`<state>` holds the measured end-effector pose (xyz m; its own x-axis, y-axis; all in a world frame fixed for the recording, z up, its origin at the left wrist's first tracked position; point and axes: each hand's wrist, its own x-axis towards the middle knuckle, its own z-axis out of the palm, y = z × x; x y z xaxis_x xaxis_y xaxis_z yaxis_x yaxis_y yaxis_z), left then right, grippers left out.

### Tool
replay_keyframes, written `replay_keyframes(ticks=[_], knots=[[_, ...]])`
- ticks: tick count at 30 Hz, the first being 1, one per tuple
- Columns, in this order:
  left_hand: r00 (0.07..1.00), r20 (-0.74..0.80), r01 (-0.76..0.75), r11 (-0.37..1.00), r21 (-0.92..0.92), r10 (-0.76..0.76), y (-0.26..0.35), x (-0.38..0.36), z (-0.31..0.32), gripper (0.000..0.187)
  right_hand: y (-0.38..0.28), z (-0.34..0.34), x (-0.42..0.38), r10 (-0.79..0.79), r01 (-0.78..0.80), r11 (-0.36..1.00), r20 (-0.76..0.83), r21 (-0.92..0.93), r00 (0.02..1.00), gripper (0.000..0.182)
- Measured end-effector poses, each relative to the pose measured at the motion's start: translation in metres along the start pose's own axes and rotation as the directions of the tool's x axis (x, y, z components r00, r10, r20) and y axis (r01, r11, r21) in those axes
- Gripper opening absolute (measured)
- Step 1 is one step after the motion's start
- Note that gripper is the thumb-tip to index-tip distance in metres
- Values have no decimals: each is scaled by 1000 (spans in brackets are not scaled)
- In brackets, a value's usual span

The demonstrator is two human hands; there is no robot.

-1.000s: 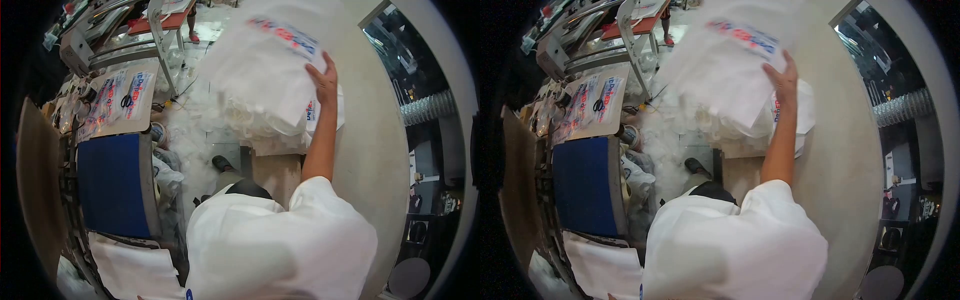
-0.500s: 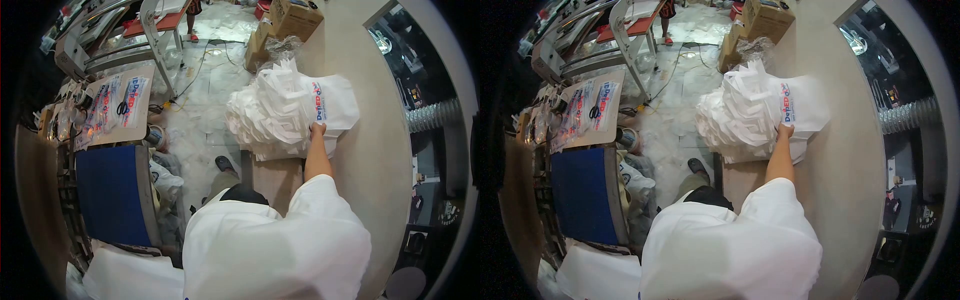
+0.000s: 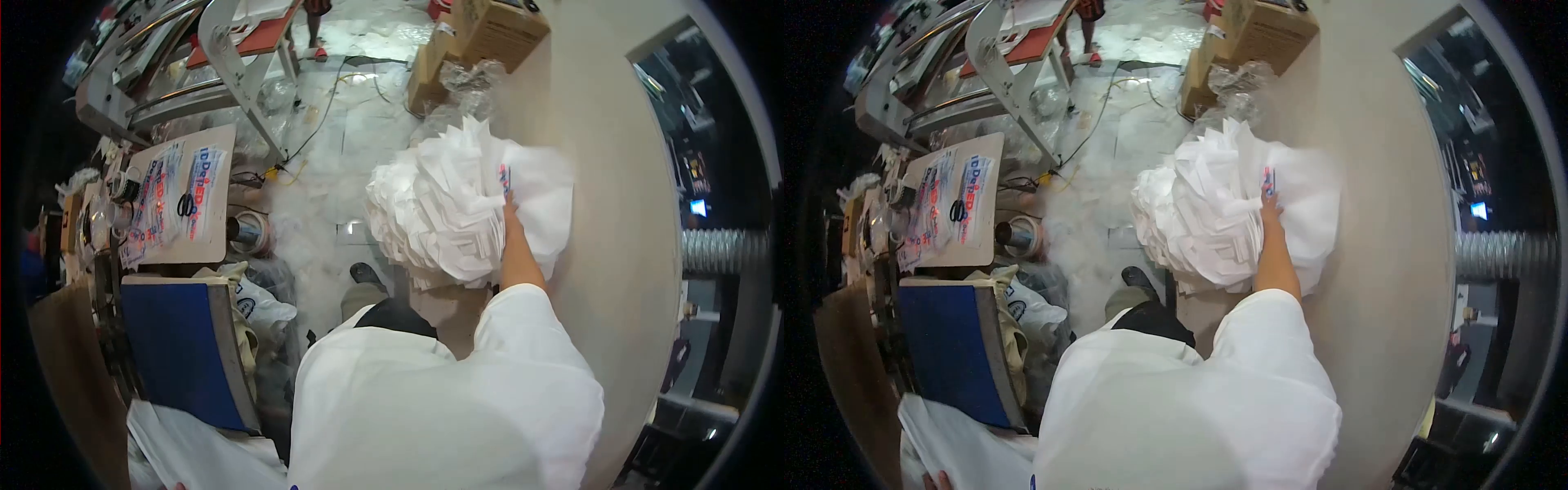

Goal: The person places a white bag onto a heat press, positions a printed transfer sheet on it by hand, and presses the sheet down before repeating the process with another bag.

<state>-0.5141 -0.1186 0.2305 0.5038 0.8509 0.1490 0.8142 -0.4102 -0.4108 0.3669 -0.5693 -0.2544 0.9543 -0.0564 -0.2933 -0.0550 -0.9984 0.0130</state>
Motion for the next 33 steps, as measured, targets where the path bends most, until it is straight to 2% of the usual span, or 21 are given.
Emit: replay_keyframes(ticks=[2, 5, 6, 8, 10, 11, 12, 13, 14, 15, 19, 21, 23, 24, 26, 27, 28, 29, 30, 32, 33], knots=[[996, -4, -93, 994, 62, 94, 15, 14, -31, 53, -7, 21, 9, 16, -24, 998, 146, 55, 989, 77], [998, -48, 39, 996, 76, -35, 26, 17, -57, 47, 1, 30, 11, -22, -39, 975, 270, 219, 962, 74], [844, 93, 514, 747, -421, -528, 78, 37, -78, 72, 3, 28, 15, -43, -45, 963, 314, 267, 948, 73], [670, 115, 662, 520, -539, -734, 112, 63, -92, 75, 18, -2, 17, -34, -136, 914, 407, 381, 913, 71], [623, 209, 621, 314, -718, -754, 117, 85, -72, 70, 32, -59, 25, -40, -146, 911, 434, 386, 900, 69], [501, 189, 614, 192, -766, -844, 118, 95, -47, 70, 62, -42, 104, -223, 192, 974, 361, 118, 906, 55], [677, 123, 562, 401, -723, -726, 91, 90, -14, 67, 35, -93, 91, -366, 366, 931, 30, -3, 930, 46], [858, -162, 230, 646, -728, -487, 47, 75, 55, 57, 15, -124, 106, -312, 305, 950, -192, -66, 931, 43], [709, 152, 302, 102, -948, -689, 82, 102, 53, 46, -20, -159, 98, -308, 357, 933, -437, 35, 845, 32], [669, 291, 288, -122, -950, -684, 83, 110, 82, 42, -62, -197, 85, -367, 473, 876, -506, 94, 780, 32], [646, 399, 188, -371, -909, -650, 123, 121, 159, 41, -254, -249, 24, -559, 818, 463, -603, 341, 569, 29], [613, 450, 164, -453, -876, -649, 132, 116, 208, 42, -357, -230, -52, -676, 829, 350, -495, 436, 546, 24], [537, 466, 185, -441, -878, -703, 144, 110, 252, 48, -448, -178, -120, -831, 842, 163, -389, 514, 398, 21], [519, 466, 173, -446, -878, -717, 144, 105, 287, 48, -497, -125, -130, -895, 832, 3, -369, 554, 249, 21], [346, 419, 518, -202, -831, -839, 135, 93, 346, 55, -564, -80, -222, -961, 825, -95, -267, 558, 70, 24], [333, 416, 512, -209, -834, -846, 134, 92, 339, 55, -594, -58, -256, -972, 816, -140, -237, 560, -4, 25], [332, 431, 584, -177, -793, -839, 139, 95, 322, 59, -612, -56, -291, -988, 865, -106, -151, 491, -36, 26], [333, 447, 650, -141, -747, -831, 142, 96, 310, 62, -636, -40, -311, -976, 903, -179, -186, 392, -113, 27], [332, 434, 633, -144, -761, -837, 135, 101, 310, 62, -684, -15, -329, -930, 947, -291, -274, 138, -246, 34], [515, 330, 674, 136, -726, -791, 131, 88, 308, 67, -721, -4, -337, -941, 975, -221, -272, 36, -203, 40], [512, 323, 672, 137, -728, -796, 129, 84, 309, 67, -736, -3, -339, -938, 973, -227, -278, 37, -209, 40]])
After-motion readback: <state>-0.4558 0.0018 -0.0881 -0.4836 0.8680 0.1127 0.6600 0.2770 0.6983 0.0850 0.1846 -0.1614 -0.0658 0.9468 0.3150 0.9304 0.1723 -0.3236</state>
